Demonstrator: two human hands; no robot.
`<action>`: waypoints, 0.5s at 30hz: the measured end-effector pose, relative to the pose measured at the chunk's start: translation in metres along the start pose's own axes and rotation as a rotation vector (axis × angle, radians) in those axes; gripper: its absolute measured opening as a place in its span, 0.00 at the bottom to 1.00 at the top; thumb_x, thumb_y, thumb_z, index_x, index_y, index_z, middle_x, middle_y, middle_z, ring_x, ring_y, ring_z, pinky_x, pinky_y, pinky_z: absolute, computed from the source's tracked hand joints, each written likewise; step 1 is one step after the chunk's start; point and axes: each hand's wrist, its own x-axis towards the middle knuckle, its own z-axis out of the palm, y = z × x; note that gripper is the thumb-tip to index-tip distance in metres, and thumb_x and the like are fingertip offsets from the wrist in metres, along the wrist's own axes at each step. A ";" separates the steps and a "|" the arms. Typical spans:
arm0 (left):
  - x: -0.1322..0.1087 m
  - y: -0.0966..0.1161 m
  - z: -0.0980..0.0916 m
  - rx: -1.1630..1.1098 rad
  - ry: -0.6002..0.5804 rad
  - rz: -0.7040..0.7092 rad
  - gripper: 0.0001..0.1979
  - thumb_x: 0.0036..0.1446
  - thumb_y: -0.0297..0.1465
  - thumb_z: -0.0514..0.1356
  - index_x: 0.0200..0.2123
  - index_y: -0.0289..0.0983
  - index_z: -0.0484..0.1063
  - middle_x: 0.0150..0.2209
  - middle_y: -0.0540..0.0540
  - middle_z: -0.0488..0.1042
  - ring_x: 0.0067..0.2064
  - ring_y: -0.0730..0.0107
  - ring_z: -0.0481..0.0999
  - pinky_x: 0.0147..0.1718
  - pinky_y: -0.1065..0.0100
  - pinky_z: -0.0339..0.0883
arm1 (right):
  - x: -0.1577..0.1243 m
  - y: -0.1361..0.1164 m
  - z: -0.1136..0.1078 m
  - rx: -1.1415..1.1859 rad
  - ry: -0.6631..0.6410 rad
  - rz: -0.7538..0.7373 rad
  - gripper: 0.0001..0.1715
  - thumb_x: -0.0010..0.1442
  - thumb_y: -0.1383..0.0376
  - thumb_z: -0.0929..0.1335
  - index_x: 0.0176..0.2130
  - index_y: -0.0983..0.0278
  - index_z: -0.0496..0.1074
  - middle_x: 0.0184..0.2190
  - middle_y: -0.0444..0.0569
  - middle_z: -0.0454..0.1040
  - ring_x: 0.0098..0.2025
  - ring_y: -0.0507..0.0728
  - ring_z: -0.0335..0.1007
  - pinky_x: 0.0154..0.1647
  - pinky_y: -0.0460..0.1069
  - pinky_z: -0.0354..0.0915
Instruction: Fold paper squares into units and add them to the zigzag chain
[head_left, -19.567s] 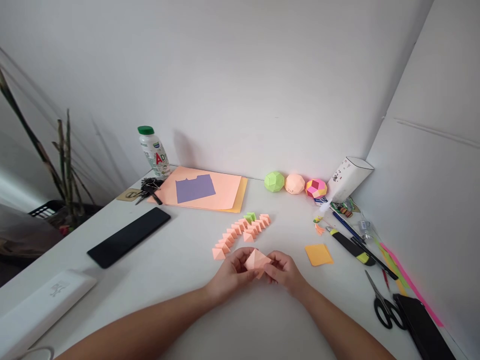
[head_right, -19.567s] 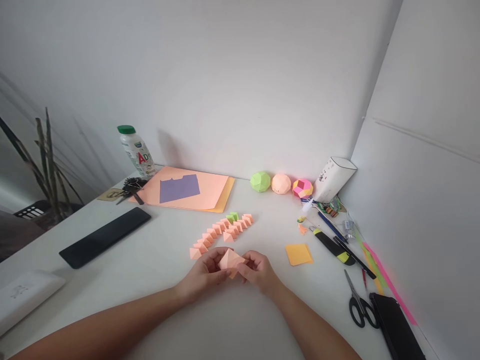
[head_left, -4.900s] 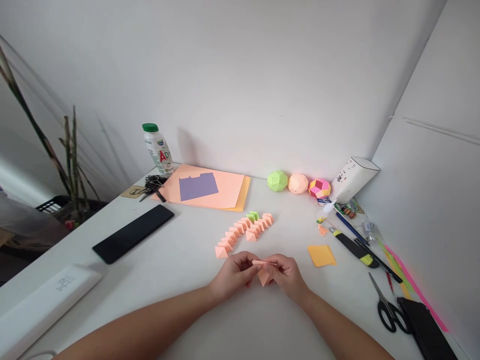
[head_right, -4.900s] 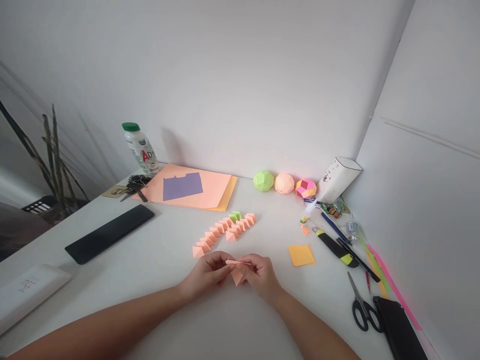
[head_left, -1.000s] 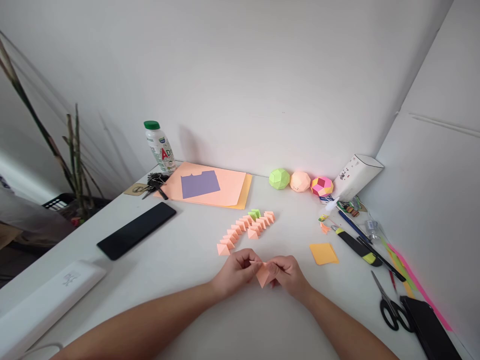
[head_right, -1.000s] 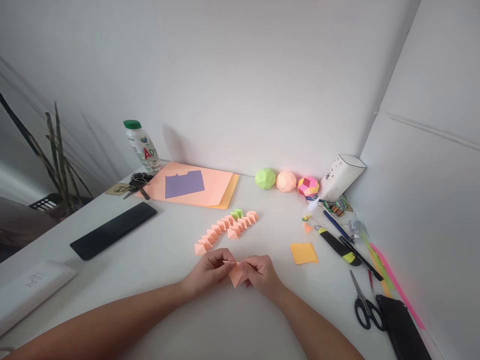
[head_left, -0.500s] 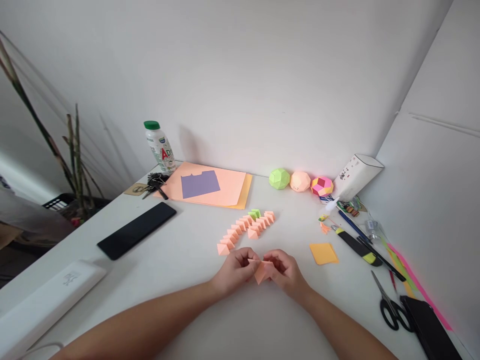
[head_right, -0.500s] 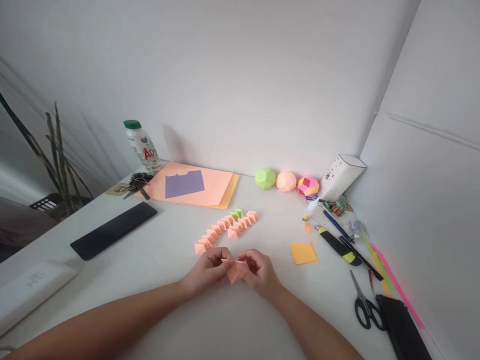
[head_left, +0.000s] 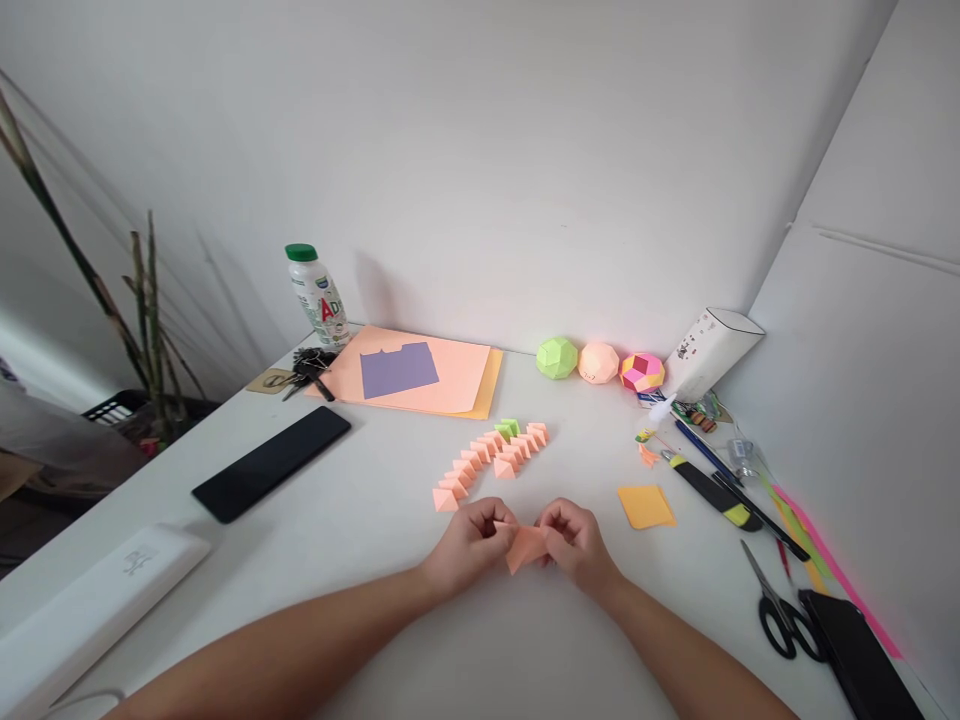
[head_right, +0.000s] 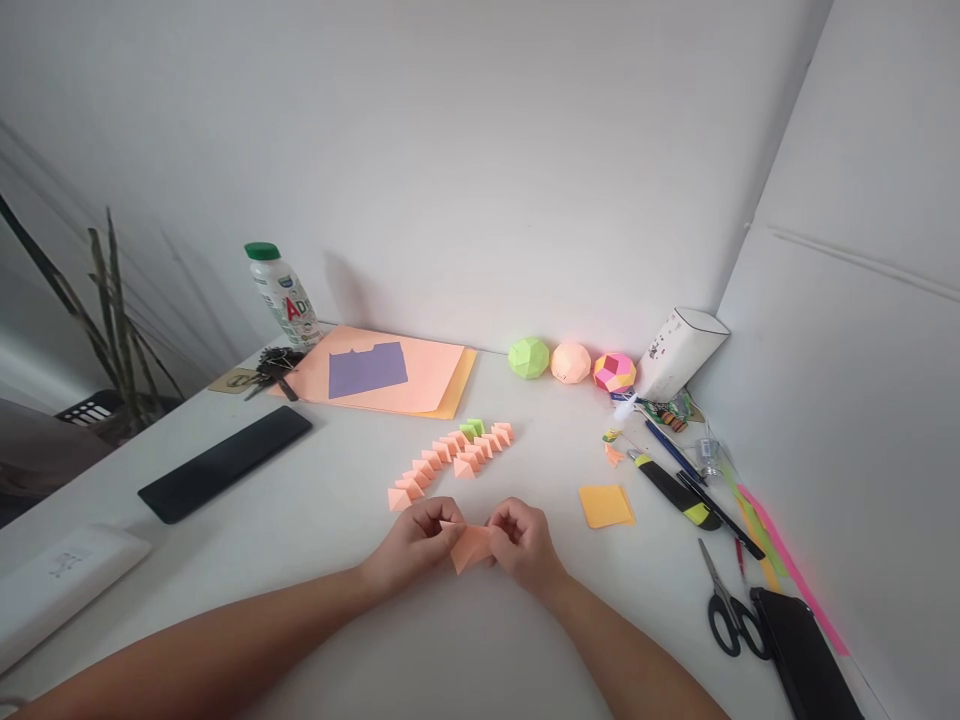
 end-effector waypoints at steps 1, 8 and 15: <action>0.000 0.000 -0.001 -0.016 0.008 -0.007 0.08 0.51 0.29 0.56 0.22 0.36 0.61 0.19 0.55 0.60 0.20 0.80 0.57 0.19 0.75 0.52 | 0.000 -0.001 -0.001 0.050 0.008 0.005 0.07 0.51 0.68 0.63 0.24 0.63 0.59 0.19 0.40 0.62 0.18 0.49 0.62 0.19 0.44 0.59; 0.001 0.005 0.000 -0.051 -0.039 -0.021 0.08 0.51 0.30 0.56 0.22 0.36 0.61 0.19 0.55 0.60 0.20 0.79 0.57 0.20 0.75 0.52 | 0.000 0.003 0.000 0.027 -0.109 0.004 0.07 0.55 0.63 0.66 0.32 0.64 0.64 0.23 0.41 0.66 0.22 0.50 0.63 0.22 0.45 0.61; 0.002 0.001 0.001 -0.053 -0.023 -0.012 0.06 0.47 0.27 0.57 0.22 0.35 0.61 0.19 0.56 0.60 0.20 0.80 0.57 0.20 0.75 0.52 | 0.000 0.004 -0.003 -0.065 -0.081 0.018 0.10 0.54 0.65 0.66 0.22 0.65 0.65 0.18 0.41 0.64 0.20 0.50 0.62 0.20 0.44 0.56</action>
